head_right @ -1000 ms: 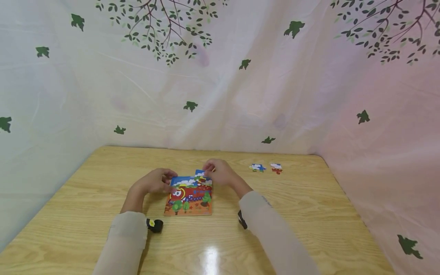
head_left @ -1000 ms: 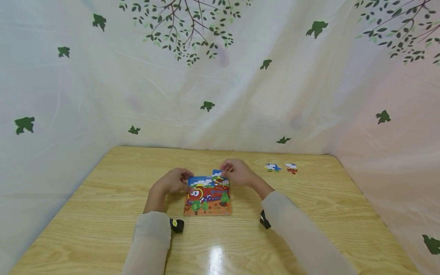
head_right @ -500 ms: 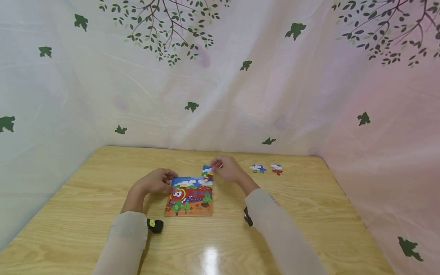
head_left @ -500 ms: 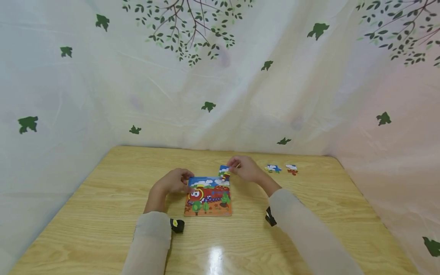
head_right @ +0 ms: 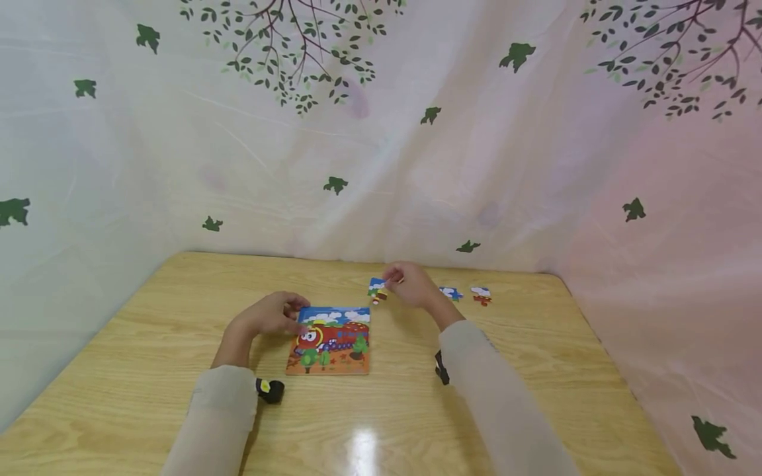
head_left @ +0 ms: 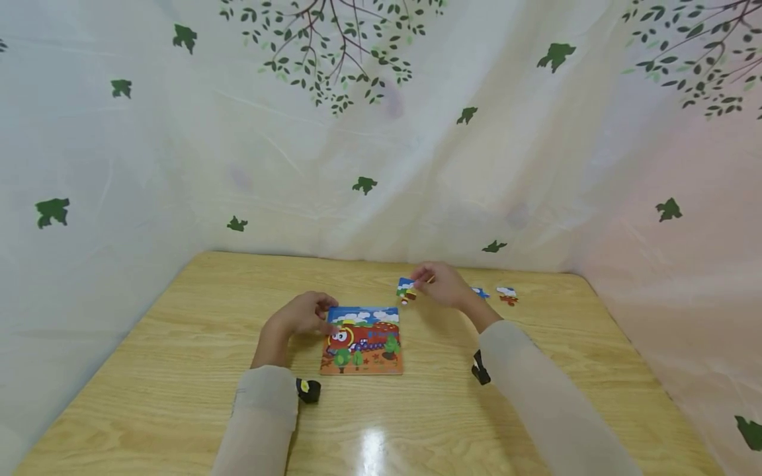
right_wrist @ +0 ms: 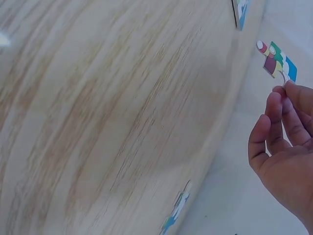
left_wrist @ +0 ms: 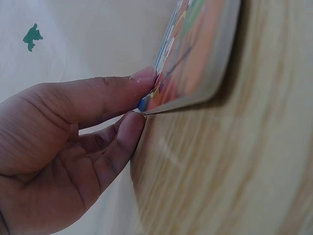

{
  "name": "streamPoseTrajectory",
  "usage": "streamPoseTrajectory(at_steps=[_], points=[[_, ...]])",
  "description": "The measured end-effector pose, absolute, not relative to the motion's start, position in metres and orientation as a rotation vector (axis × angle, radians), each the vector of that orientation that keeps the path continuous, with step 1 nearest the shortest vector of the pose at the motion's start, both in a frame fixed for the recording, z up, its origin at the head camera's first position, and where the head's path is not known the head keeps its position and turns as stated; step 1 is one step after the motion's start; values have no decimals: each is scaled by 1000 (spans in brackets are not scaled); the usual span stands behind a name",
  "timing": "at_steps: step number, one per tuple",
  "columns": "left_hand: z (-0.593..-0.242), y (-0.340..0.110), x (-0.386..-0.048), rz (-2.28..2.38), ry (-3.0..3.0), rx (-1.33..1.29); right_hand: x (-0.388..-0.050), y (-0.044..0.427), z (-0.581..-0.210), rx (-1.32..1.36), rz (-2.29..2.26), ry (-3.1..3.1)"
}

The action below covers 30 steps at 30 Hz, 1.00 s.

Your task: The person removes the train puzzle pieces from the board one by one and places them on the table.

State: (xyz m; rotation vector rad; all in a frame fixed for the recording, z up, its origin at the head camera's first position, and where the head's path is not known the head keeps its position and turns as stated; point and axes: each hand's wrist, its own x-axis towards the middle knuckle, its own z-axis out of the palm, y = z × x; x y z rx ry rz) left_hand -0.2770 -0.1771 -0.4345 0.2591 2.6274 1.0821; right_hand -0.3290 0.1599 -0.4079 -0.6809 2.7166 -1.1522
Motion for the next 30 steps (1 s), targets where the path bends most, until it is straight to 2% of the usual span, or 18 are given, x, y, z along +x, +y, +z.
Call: streamPoseTrajectory(at_steps=[20, 30], points=[[-433, -177, -280, 1093, 2622, 274, -345, 205, -415, -574, -1138, 2817], [-434, -178, -280, 1090, 2619, 265, -346, 213, -423, -408, -1214, 2791]])
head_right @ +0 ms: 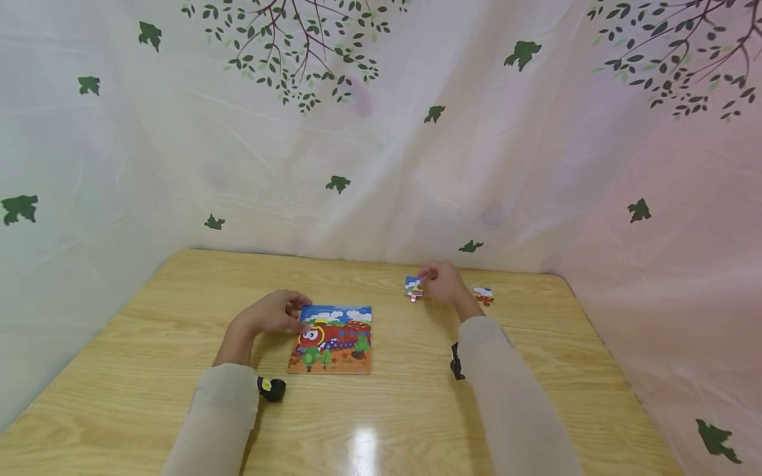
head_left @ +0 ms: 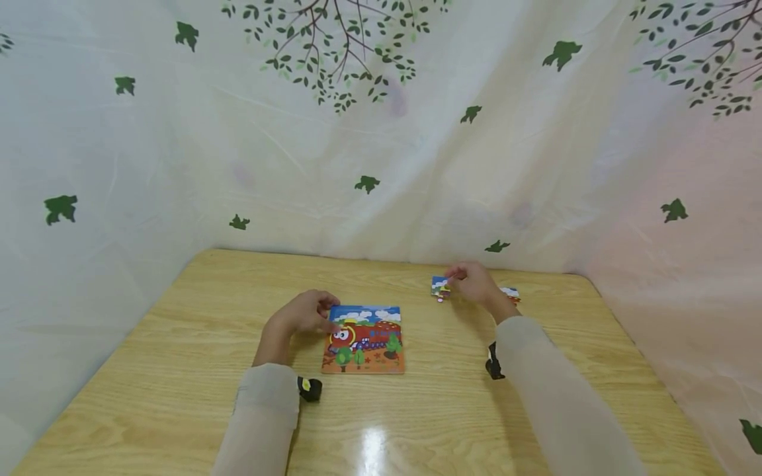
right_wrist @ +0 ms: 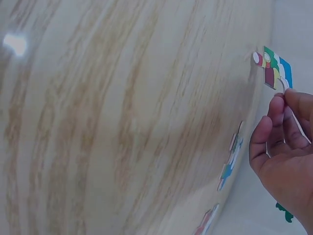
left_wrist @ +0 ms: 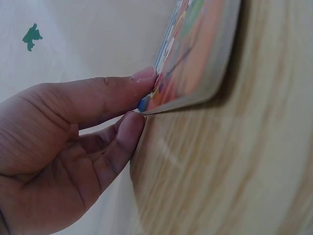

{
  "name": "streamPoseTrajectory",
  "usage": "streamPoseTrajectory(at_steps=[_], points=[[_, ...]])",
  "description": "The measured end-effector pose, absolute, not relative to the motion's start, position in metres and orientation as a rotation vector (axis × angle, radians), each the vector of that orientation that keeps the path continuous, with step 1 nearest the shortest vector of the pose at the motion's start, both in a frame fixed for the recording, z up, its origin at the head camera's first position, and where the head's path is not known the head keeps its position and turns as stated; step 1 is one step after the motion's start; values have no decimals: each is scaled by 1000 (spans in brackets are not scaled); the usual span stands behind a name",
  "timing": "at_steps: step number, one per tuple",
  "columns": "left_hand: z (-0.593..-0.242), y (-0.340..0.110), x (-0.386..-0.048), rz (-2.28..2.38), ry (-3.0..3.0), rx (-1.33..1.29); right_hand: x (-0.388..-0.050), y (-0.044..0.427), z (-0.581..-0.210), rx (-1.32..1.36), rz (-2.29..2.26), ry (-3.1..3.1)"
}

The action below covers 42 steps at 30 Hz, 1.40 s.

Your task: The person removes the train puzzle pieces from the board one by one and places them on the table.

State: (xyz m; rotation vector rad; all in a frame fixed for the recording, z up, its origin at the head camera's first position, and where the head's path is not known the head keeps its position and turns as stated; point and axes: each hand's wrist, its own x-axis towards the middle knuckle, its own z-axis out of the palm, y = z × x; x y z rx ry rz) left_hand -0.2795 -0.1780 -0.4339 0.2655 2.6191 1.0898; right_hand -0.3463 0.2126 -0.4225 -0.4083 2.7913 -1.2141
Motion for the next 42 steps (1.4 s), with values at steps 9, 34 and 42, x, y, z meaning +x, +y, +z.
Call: streamPoseTrajectory(at_steps=[9, 34, 42], points=[[-433, -178, -278, 1092, 2621, 283, -349, 210, -429, -252, -1290, 2783], [-434, -177, -279, 1072, 2634, 272, -350, 206, -438, -214, -1286, 2868], [-435, -177, -280, 1071, 2630, 257, -346, 209, -436, -275, -1275, 2859]])
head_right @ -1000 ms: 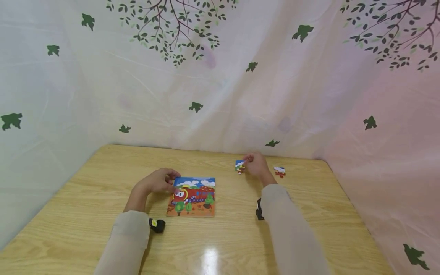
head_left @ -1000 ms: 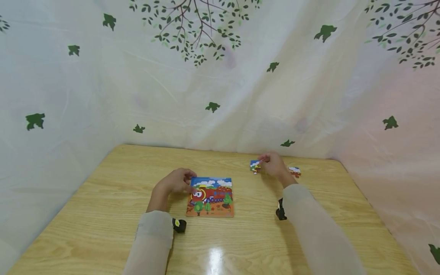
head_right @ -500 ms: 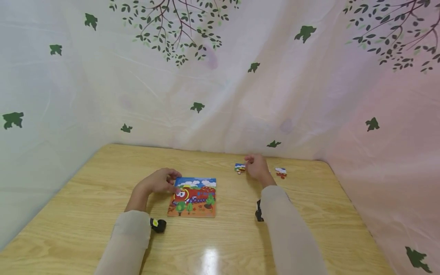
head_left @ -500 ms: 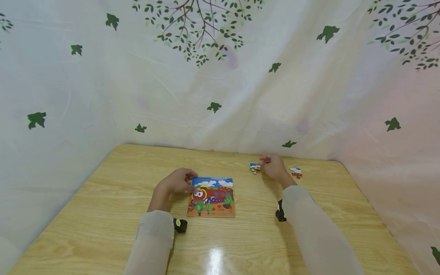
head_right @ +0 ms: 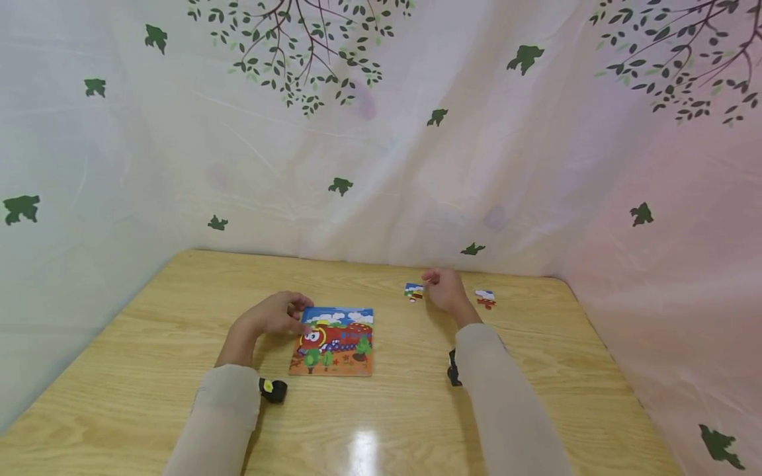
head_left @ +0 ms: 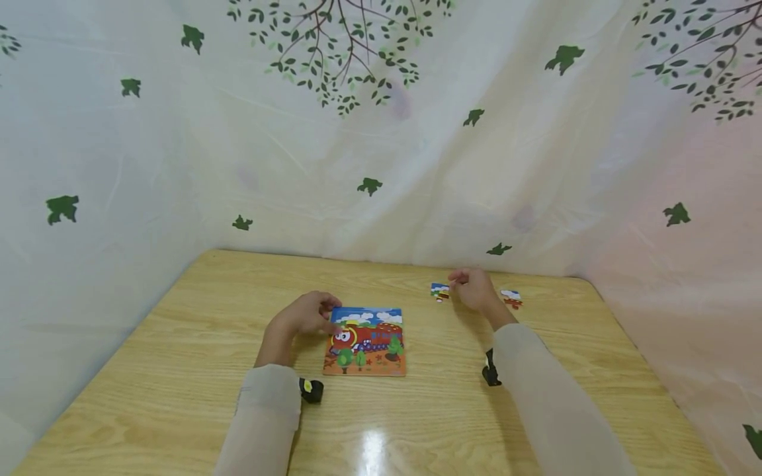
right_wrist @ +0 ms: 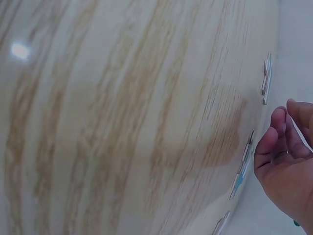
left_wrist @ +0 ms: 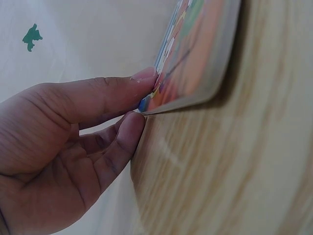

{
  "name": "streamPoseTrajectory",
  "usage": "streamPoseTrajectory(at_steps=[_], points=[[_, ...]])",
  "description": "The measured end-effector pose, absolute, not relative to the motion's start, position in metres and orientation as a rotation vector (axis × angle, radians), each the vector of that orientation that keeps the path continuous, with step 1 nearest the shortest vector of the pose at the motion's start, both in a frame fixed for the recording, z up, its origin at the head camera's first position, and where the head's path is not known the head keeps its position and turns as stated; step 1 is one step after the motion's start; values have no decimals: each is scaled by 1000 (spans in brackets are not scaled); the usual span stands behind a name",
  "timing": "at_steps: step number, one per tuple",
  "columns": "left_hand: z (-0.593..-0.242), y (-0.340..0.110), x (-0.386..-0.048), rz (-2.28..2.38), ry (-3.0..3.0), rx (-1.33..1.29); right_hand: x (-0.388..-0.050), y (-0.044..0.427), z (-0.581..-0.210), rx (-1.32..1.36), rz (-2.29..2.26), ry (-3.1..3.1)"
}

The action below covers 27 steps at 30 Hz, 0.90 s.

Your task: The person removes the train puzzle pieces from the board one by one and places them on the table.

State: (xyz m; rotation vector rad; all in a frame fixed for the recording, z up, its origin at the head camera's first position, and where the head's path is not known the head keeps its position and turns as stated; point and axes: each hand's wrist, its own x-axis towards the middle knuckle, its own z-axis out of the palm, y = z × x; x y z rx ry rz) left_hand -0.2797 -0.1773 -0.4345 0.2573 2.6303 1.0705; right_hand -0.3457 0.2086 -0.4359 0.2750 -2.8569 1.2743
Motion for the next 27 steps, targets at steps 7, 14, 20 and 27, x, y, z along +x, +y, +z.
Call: streamPoseTrajectory(at_steps=[7, 14, 20, 27], points=[[-435, -178, -280, 1080, 2628, 261, -345, 209, -436, 360, 1207, -2894], [-434, -178, -279, 1090, 2623, 269, -340, 203, -431, 470, 1211, -2896], [-433, -178, -278, 1095, 2618, 286, -334, 193, -426, 594, 1235, -2894], [-432, -178, -279, 1090, 2619, 286, -332, 182, -428, 693, 1124, -2926]])
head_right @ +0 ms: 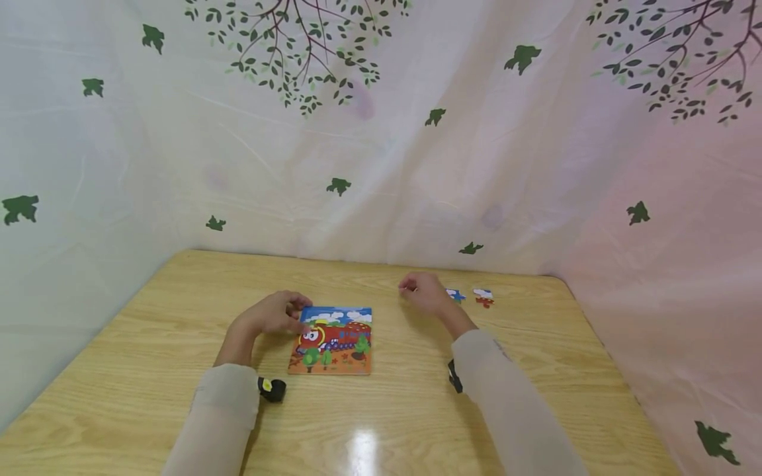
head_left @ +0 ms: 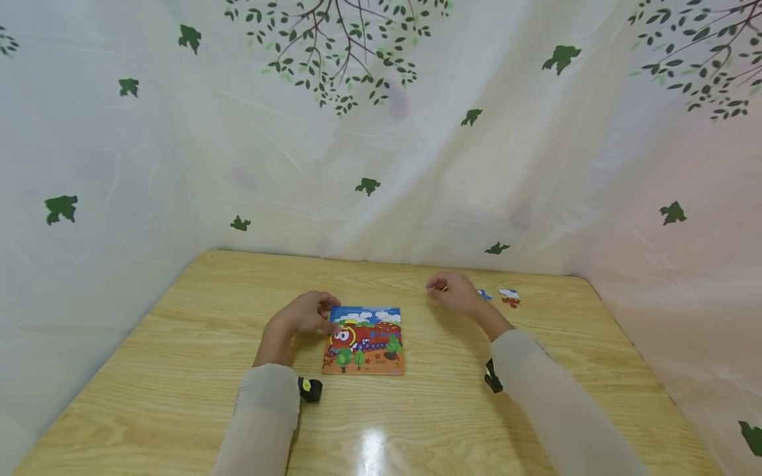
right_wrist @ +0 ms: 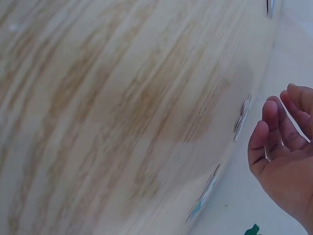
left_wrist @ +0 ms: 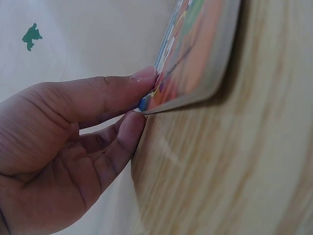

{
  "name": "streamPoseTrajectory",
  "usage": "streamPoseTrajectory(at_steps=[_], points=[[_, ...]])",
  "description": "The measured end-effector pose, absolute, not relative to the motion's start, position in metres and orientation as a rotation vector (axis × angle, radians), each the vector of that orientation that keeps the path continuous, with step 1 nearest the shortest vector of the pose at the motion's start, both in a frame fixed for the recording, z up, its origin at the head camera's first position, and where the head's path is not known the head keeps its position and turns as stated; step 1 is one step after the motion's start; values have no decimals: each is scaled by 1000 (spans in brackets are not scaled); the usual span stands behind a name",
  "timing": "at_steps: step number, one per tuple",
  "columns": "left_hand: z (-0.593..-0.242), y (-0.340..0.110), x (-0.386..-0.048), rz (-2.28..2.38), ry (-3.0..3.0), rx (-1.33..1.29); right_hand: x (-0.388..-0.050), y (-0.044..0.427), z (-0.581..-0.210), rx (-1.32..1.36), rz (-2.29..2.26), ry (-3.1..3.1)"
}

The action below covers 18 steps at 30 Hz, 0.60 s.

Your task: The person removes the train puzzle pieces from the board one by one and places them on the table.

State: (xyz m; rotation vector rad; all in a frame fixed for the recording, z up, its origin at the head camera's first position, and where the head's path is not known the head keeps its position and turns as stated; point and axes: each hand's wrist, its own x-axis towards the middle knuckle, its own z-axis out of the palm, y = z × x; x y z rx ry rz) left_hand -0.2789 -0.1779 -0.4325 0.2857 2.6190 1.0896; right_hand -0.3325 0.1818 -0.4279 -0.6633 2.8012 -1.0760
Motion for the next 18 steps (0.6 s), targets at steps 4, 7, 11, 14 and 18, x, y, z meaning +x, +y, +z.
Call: streamPoseTrajectory(at_steps=[4, 7, 11, 14, 18], points=[[-432, -178, -278, 1090, 2621, 283, -331, 175, -429, -710, -978, 2826], [-432, -178, -278, 1093, 2622, 274, -330, 170, -429, -747, -940, 2815], [-431, -177, -278, 1093, 2622, 261, -327, 165, -429, -827, -940, 2781], [-431, -177, -278, 1089, 2624, 257, -323, 162, -428, -882, -944, 2748], [-432, -177, -278, 1082, 2628, 264, -317, 158, -427, -928, -893, 2731]])
